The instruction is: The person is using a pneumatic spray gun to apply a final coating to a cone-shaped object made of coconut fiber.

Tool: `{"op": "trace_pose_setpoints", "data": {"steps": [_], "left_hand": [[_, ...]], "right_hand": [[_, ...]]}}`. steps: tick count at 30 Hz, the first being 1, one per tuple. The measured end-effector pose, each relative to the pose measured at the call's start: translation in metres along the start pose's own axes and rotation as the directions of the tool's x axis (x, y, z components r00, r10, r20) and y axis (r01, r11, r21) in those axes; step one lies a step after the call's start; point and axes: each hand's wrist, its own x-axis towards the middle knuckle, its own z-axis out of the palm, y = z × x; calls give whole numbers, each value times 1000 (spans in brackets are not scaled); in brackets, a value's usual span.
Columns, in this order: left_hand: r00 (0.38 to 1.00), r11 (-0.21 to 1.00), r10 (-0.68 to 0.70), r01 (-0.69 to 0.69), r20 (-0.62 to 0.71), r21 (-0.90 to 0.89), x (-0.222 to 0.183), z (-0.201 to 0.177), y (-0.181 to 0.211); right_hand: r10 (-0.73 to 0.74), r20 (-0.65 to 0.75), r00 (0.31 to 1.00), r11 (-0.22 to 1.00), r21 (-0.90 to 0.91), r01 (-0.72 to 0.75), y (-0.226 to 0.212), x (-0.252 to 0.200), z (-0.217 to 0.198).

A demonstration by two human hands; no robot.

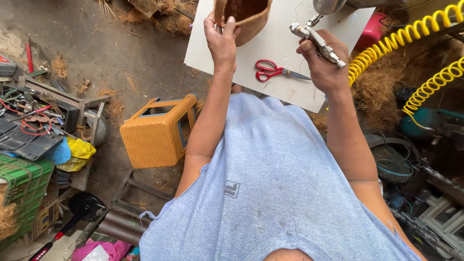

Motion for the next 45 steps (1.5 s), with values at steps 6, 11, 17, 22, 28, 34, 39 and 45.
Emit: {"op": "trace_pose_setpoints", "data": {"steps": [6, 11, 17, 22, 28, 34, 39, 45], "left_hand": [[996, 941, 93, -90, 6, 326, -8, 26, -7], [943, 745, 288, -331, 168, 579, -5, 11, -51], [882, 705, 341, -468, 324, 533, 5, -4, -63], [845, 680, 385, -532, 371, 506, 12, -17, -62], [844, 682, 387, -533, 371, 501, 10, -19, -62], [851, 683, 364, -520, 377, 513, 11, -21, -59], [858, 676, 325, -505, 398, 537, 9, -24, -54], [839, 662, 331, -533, 432, 527, 12, -28, -55]], "right_hand": [[-73, 18, 997, 997, 34, 72, -8, 5, 8], [-71, 13, 997, 997, -7, 71, -3, 2, 35], [-9, -39, 999, 999, -48, 7, 15, -5, 58], [-3, -38, 999, 999, -50, 1, 17, -4, 74], [13, -55, 998, 998, -63, -16, 20, 1, 82], [-10, -95, 995, 994, -108, 0, 15, 12, 80], [-29, -104, 994, 990, -140, 14, 5, 26, 73], [-77, -103, 992, 988, -145, 62, 1, 48, 62]]}}
